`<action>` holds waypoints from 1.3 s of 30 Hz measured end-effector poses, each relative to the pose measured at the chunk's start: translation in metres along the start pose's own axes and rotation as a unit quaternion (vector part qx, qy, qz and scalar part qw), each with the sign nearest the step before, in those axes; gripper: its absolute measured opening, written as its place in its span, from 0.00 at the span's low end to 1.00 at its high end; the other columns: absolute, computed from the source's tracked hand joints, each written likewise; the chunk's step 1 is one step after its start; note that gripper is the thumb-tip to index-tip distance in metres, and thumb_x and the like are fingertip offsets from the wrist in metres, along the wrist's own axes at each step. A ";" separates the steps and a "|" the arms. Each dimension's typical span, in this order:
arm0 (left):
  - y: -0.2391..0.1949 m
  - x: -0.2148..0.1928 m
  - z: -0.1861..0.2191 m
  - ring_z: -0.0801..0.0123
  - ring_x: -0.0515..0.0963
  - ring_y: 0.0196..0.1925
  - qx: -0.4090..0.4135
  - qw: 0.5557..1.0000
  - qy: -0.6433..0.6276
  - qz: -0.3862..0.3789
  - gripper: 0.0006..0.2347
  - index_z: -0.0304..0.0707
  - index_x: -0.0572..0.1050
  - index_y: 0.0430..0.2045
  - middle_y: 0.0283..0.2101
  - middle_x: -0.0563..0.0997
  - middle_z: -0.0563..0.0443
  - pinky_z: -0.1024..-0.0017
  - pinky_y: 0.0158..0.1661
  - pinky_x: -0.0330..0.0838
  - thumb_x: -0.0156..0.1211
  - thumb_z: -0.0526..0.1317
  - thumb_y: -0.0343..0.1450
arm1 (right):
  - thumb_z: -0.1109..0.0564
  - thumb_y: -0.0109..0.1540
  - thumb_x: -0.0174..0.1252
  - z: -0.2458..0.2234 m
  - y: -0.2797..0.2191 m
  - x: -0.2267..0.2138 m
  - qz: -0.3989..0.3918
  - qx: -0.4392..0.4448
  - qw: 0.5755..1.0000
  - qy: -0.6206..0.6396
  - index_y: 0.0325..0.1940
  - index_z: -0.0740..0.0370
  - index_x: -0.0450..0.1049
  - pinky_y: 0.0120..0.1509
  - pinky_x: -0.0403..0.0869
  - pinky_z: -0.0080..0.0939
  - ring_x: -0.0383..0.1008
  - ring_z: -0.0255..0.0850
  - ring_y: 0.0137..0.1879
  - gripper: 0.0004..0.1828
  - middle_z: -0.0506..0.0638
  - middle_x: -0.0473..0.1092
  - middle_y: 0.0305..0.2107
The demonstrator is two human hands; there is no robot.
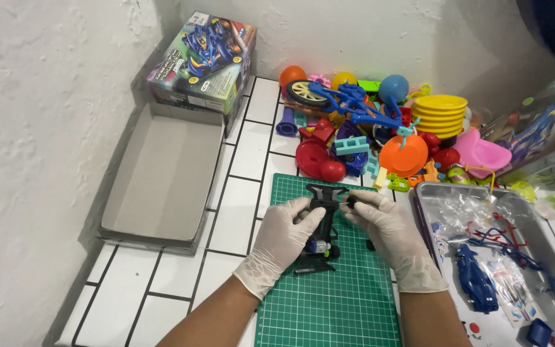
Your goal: Assembling a toy car by installing the motor and gears into the chassis on a workbench.
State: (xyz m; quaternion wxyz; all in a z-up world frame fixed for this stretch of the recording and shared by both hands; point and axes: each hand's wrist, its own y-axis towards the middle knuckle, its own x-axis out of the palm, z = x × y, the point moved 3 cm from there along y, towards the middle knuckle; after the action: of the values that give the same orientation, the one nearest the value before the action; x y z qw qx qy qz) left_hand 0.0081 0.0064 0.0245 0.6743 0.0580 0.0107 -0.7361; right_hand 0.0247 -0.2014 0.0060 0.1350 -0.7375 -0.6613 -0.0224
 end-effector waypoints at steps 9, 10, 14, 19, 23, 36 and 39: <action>-0.001 -0.002 0.009 0.73 0.73 0.21 0.016 1.000 0.011 0.005 0.07 0.39 0.84 0.27 0.19 0.80 0.51 0.74 0.28 0.72 0.66 0.42 0.71 | 0.66 0.63 0.59 0.010 0.006 -0.007 -0.033 0.003 0.999 -0.008 0.53 0.71 0.76 0.53 0.79 0.48 0.79 0.48 0.43 0.14 0.58 0.76 0.39; -0.002 -0.002 0.008 0.73 0.73 0.21 0.016 1.000 0.010 0.005 0.07 0.39 0.84 0.27 0.19 0.80 0.51 0.74 0.28 0.72 0.66 0.42 0.71 | 0.66 0.63 0.59 0.012 0.009 -0.010 -0.034 0.004 0.999 -0.010 0.53 0.71 0.76 0.53 0.79 0.48 0.79 0.48 0.43 0.14 0.58 0.76 0.39; -0.003 0.001 0.001 0.74 0.74 0.22 0.013 1.000 0.009 -0.003 0.08 0.40 0.83 0.27 0.19 0.79 0.54 0.75 0.30 0.74 0.66 0.44 0.70 | 0.66 0.63 0.60 0.020 0.015 -0.019 -0.036 0.007 0.999 0.002 0.53 0.70 0.76 0.54 0.79 0.48 0.80 0.49 0.43 0.14 0.59 0.76 0.39; -0.003 0.003 0.002 0.72 0.76 0.23 0.017 1.000 0.025 -0.007 0.08 0.41 0.83 0.27 0.19 0.78 0.53 0.73 0.31 0.75 0.64 0.45 0.70 | 0.66 0.63 0.60 0.019 0.013 -0.019 -0.041 0.009 0.999 0.010 0.52 0.69 0.77 0.53 0.79 0.46 0.80 0.48 0.42 0.14 0.59 0.77 0.39; -0.005 0.002 0.008 0.73 0.76 0.23 0.025 1.000 0.019 -0.002 0.08 0.41 0.83 0.28 0.19 0.78 0.52 0.74 0.31 0.76 0.64 0.45 0.70 | 0.66 0.63 0.59 0.025 0.017 -0.023 -0.036 0.018 0.999 0.010 0.54 0.69 0.76 0.54 0.79 0.47 0.79 0.47 0.42 0.15 0.59 0.76 0.40; -0.007 0.002 0.005 0.74 0.76 0.25 0.025 1.000 -0.002 -0.007 0.11 0.37 0.84 0.40 0.21 0.79 0.49 0.72 0.32 0.77 0.64 0.44 0.71 | 0.65 0.62 0.60 0.021 0.016 -0.024 -0.046 0.006 0.999 0.016 0.53 0.69 0.77 0.51 0.79 0.42 0.78 0.46 0.41 0.14 0.57 0.75 0.37; -0.005 0.005 -0.001 0.75 0.78 0.25 0.028 1.000 0.009 -0.007 0.12 0.41 0.84 0.41 0.22 0.80 0.51 0.73 0.32 0.78 0.65 0.46 0.71 | 0.67 0.62 0.59 0.021 0.015 -0.022 -0.047 0.011 0.999 0.023 0.53 0.69 0.77 0.53 0.78 0.42 0.78 0.45 0.41 0.14 0.57 0.75 0.39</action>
State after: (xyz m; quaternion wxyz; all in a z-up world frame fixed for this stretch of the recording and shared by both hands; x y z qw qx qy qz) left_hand 0.0025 0.0024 0.0230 0.6674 0.0836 -0.0038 -0.7400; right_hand 0.0337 -0.2191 -0.0217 0.1568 -0.7035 -0.6921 -0.0386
